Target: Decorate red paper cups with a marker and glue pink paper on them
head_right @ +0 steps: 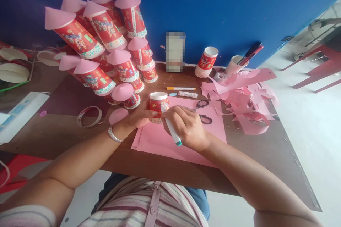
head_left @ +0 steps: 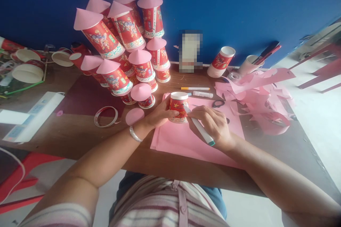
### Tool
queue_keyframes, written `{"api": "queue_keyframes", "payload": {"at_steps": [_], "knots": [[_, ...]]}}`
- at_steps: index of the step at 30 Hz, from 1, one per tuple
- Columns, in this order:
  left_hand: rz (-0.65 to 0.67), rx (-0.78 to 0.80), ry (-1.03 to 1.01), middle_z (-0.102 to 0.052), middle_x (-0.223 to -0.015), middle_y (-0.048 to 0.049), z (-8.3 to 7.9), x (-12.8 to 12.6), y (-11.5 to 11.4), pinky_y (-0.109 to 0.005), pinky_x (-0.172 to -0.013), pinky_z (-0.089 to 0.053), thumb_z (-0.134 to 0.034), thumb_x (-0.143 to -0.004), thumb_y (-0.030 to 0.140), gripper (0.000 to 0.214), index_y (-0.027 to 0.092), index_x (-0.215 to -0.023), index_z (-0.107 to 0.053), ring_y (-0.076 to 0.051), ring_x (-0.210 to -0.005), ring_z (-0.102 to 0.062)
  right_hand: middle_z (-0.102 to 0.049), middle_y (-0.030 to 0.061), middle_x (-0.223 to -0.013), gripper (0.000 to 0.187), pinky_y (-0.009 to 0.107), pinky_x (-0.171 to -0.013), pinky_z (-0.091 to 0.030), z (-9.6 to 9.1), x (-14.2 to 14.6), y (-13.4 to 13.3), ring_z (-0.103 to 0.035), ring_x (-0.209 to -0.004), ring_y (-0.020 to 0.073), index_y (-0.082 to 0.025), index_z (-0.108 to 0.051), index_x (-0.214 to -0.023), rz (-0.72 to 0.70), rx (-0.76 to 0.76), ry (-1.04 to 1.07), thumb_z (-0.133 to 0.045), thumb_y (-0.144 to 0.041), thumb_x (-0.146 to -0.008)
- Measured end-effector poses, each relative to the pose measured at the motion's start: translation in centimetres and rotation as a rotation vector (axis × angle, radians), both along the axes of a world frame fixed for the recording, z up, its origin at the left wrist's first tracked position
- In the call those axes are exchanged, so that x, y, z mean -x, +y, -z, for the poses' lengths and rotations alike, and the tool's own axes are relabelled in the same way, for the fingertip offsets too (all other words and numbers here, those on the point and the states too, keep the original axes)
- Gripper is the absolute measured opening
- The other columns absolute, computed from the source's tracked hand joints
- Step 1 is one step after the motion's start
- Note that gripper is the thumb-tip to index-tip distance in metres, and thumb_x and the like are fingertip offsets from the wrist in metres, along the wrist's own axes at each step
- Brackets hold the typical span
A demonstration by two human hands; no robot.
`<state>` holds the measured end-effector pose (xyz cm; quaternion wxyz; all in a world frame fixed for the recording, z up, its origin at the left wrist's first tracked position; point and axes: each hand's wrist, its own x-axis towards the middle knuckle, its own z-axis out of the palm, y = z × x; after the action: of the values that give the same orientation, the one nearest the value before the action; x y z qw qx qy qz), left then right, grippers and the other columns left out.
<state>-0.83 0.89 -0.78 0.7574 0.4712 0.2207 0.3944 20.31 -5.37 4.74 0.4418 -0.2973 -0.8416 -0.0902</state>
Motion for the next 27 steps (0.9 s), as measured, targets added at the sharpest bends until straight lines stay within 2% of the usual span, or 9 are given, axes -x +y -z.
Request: {"api": "queue_keyframes", "payload": {"at_steps": [19, 27], "knots": [[0.004, 0.058, 0.000, -0.077, -0.103, -0.0071, -0.75, 0.08, -0.09, -0.038, -0.089, -0.059, -0.095, -0.072, 0.034, 0.054, 0.019, -0.118, -0.070, -0.023, -0.095, -0.074, -0.071, 0.0017, -0.083, 0.019, 0.025, -0.059, -0.053, -0.08, -0.19, -0.04, -0.066, -0.067, 0.0150, -0.020, -0.063, -0.108, 0.002, 0.019, -0.013, -0.064, -0.004, -0.097], [0.012, -0.066, 0.028, -0.076, -0.103, -0.0066, -0.07, 0.07, 0.10, -0.034, -0.084, -0.057, -0.092, -0.077, 0.036, 0.049, 0.018, -0.117, -0.069, -0.020, -0.091, -0.071, -0.071, 0.0019, -0.082, 0.018, 0.025, -0.059, -0.054, 0.12, 0.10, -0.20, -0.066, -0.066, 0.0142, -0.019, -0.063, -0.106, -0.029, -0.028, 0.011, -0.067, -0.004, -0.097]]}}
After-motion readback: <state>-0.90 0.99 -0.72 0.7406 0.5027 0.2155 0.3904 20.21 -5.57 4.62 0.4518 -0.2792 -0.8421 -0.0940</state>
